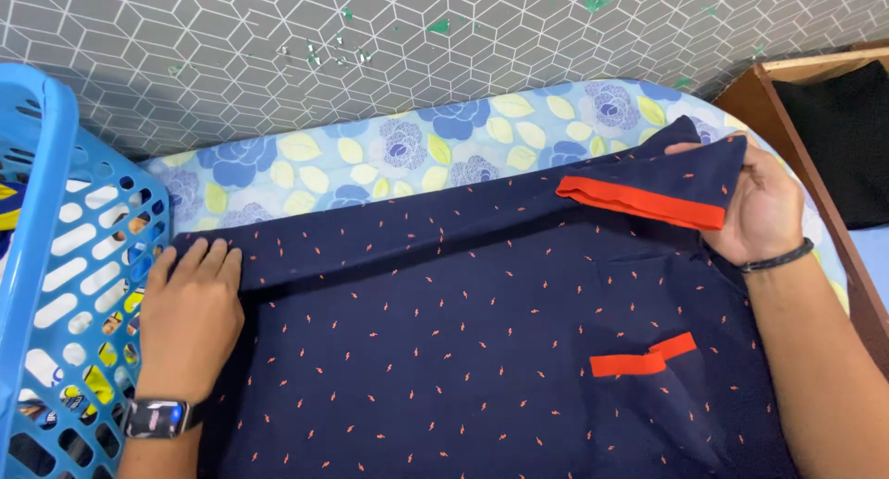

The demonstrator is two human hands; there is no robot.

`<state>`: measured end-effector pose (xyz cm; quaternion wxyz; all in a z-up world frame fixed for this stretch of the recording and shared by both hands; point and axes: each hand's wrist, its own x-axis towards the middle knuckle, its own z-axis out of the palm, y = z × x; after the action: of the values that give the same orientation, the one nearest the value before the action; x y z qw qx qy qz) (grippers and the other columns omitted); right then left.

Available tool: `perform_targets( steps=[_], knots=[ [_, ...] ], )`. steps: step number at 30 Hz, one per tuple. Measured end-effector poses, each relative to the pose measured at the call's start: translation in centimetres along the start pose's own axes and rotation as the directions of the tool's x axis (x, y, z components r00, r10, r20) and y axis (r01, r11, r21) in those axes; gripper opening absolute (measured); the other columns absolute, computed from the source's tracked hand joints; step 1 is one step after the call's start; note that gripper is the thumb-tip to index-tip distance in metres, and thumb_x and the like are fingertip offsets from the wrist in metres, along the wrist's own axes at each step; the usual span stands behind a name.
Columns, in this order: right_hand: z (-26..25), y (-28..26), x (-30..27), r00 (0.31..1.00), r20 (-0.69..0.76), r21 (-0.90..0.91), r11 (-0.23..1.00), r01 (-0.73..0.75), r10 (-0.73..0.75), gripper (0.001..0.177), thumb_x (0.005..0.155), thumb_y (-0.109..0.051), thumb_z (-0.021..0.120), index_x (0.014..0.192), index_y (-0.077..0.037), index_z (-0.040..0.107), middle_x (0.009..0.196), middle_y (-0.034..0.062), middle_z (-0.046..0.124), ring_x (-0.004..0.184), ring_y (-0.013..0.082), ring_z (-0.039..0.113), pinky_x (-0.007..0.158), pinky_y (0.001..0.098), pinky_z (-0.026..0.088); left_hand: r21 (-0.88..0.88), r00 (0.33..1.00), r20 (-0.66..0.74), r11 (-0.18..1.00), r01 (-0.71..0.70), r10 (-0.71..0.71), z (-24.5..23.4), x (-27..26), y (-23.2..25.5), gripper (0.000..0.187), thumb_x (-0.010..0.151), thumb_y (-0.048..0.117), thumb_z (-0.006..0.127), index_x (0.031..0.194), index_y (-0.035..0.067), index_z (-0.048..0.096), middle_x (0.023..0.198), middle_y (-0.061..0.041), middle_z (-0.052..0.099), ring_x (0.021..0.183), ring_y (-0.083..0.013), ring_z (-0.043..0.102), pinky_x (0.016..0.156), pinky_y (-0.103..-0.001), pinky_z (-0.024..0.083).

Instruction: The person removes a blue t-shirt from a laundry basket, folds it neatly on a floral-patterned ironing board, and places it into a wooden drawer. They then remove a dark patterned polo shirt, fold it similarly, and place it in the same drawer.

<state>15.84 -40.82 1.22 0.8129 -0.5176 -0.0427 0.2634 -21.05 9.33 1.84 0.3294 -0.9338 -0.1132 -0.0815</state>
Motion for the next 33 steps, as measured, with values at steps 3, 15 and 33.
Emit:
perform_targets(
  steps=[3,15,33],
  knots=[
    [-1.2,0.5,-0.3,1.000,0.009,0.010,1.000,0.003,-0.004,0.054,0.105,-0.037,0.049,0.124,0.010,0.069,0.096,0.0142,0.077,0.087,0.0268,0.075,0.082,0.0339,0.061,0.025,1.000,0.017,1.000,0.017,-0.017,0.1,-1.6,1.0,0.040,0.092,0.027,0.052,0.128,0.024,0.071,0.133,0.006,0.073,0.131,-0.0112,0.066,0.118,-0.034,0.044],
    [-3.1,2.3,-0.3,0.997,-0.007,-0.029,0.997,0.071,-0.072,0.021,0.105,-0.022,0.046,0.087,-0.014,0.054,0.122,0.0291,0.069,0.093,0.0319,0.070,0.083,0.0406,0.059,-0.178,0.979,0.205,0.982,0.058,-0.021,4.5,-5.8,3.4,0.077,0.080,0.005,0.041,0.155,-0.008,0.034,0.154,-0.038,0.041,0.144,-0.0509,0.042,0.121,-0.050,0.037],
    [0.9,2.1,-5.8,0.888,-0.383,-0.783,0.599,-0.165,-0.256,0.062,0.091,-0.028,0.071,0.143,-0.017,0.037,0.136,0.0203,0.051,0.080,0.0210,0.056,0.058,0.0353,0.048,-0.780,0.855,-0.413,0.362,-0.510,0.314,-5.8,16.5,15.8,0.037,0.105,0.020,0.052,0.137,0.002,0.060,0.150,-0.023,0.051,0.144,-0.0432,0.044,0.114,-0.052,0.041]
  ],
)
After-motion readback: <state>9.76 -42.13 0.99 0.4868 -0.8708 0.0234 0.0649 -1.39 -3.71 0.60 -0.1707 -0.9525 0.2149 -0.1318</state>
